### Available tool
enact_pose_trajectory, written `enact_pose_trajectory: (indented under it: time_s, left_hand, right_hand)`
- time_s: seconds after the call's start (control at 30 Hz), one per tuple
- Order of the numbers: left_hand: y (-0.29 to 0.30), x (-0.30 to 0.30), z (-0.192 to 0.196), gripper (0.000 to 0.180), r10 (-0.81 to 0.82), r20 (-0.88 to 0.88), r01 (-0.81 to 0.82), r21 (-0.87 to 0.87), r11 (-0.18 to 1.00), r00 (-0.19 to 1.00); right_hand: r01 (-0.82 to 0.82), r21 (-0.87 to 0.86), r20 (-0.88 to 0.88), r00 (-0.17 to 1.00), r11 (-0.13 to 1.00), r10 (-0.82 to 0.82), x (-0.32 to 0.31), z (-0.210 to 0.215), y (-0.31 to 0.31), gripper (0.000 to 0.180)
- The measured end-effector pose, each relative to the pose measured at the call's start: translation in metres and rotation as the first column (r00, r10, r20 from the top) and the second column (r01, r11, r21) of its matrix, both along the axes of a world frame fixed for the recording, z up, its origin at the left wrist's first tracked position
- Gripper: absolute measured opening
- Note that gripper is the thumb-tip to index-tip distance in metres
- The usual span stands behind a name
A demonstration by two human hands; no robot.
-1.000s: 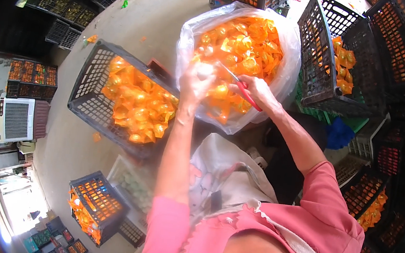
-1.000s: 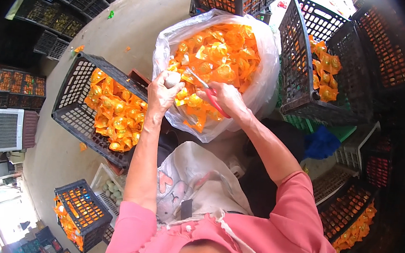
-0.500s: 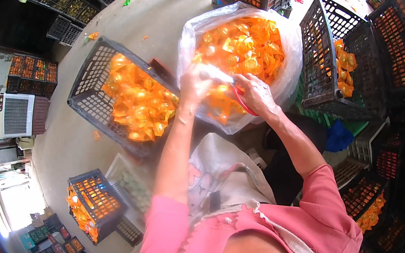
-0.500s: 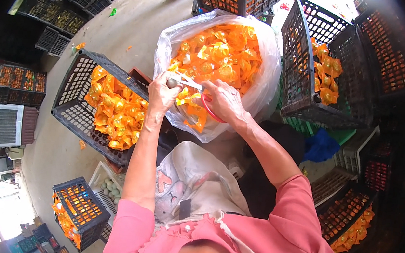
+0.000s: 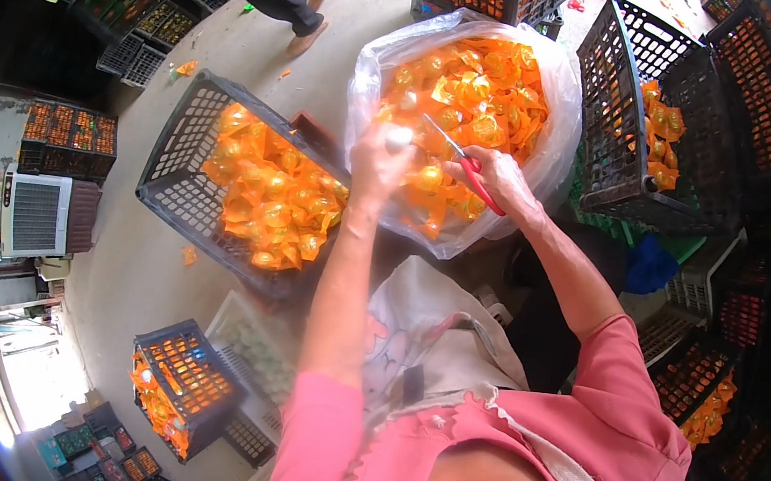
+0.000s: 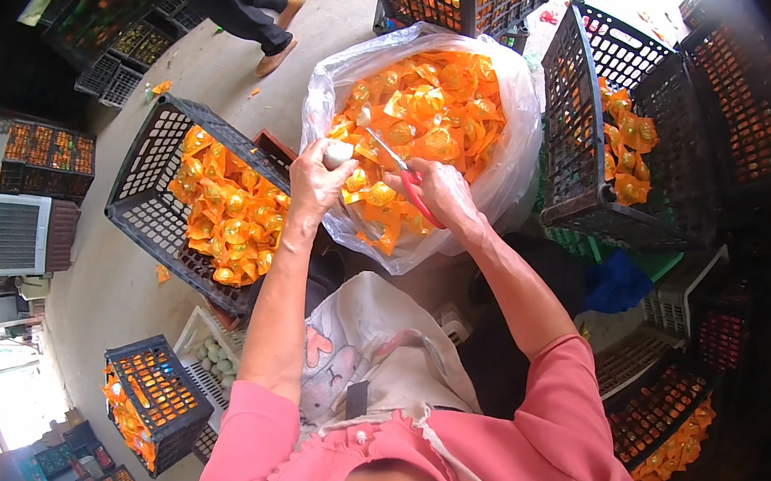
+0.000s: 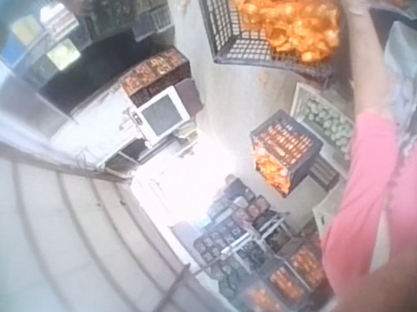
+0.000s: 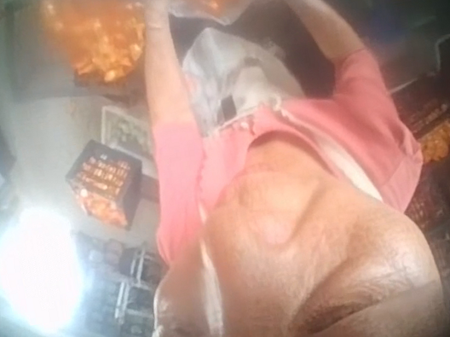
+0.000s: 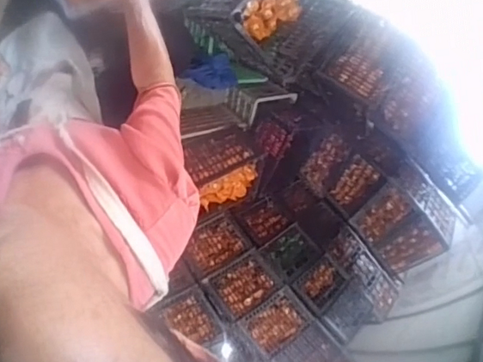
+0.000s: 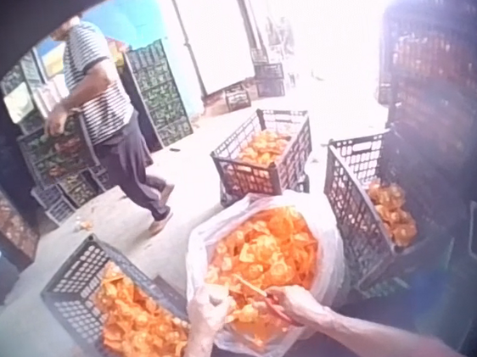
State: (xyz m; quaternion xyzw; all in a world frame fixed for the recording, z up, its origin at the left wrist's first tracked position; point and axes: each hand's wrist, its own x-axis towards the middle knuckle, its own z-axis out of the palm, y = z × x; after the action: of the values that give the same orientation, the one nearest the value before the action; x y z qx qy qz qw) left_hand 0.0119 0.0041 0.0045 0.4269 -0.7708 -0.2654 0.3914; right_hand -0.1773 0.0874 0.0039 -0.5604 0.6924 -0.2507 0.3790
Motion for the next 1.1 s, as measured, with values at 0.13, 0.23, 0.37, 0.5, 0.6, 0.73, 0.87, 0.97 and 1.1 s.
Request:
enact_pose_trajectory:
  time_s: [0.13,0.23,0.37,0.5,0.6,0.73,0.87,0.97,1.1]
  left_hand:
    - [-0.003,-0.003,0.003,0.026,-0.002,-0.086,0.032,0.347,0.937,0.996]
    - [-0.004,-0.007,0.008,0.023,0.134,-0.436,0.197,0.633,0.749,0.89]
    - [-0.011,-0.002,0.016,0.026,0.378,-0.693,0.45,0.701,0.553,0.614]
    - [-0.019,0.02,0.012,0.038,0.51,-0.767,0.622,0.627,0.469,0.389]
    - [-0.021,0.067,-0.005,0.032,0.48,-0.858,0.779,0.425,0.46,0.184]
    - [-0.013,0.097,0.021,0.03,0.653,-0.737,0.663,0.401,0.632,-0.177]
    - [0.054,0.213,0.021,0.039,0.432,-0.874,0.446,0.304,0.842,-0.221]
    - [0.143,0.289,0.004,0.022,0.484,-0.874,0.091,0.479,0.873,-0.04]
    - [0.251,0.348,-0.017,0.029,0.496,-0.866,-0.291,0.459,0.839,0.062]
  right_hand:
    - [-0.056,-0.214,0.007,0.998,0.975,0.059,0.002,-0.003,0.006,0.042]
    - [0.001,-0.032,0.036,0.999,0.999,0.0,-0.003,-0.003,0.002,0.046]
    - [0.034,-0.105,0.165,0.986,0.994,-0.016,-0.005,-0.006,0.001,0.047]
    - [-0.02,-0.084,0.185,0.982,0.996,0.035,0.007,-0.002,-0.007,0.037]
    - [-0.086,-0.211,0.121,0.986,0.974,0.113,0.026,-0.022,-0.008,0.032]
    - [-0.034,-0.062,0.161,0.986,0.998,0.043,0.003,-0.037,-0.007,0.028]
    - [-0.108,-0.139,0.061,0.991,0.984,0.117,0.005,-0.042,0.004,0.035]
    - [-0.137,-0.157,0.011,0.99,0.978,0.14,0.017,-0.049,0.009,0.035]
    - [-0.188,-0.162,-0.031,0.982,0.969,0.185,0.02,-0.057,0.011,0.034]
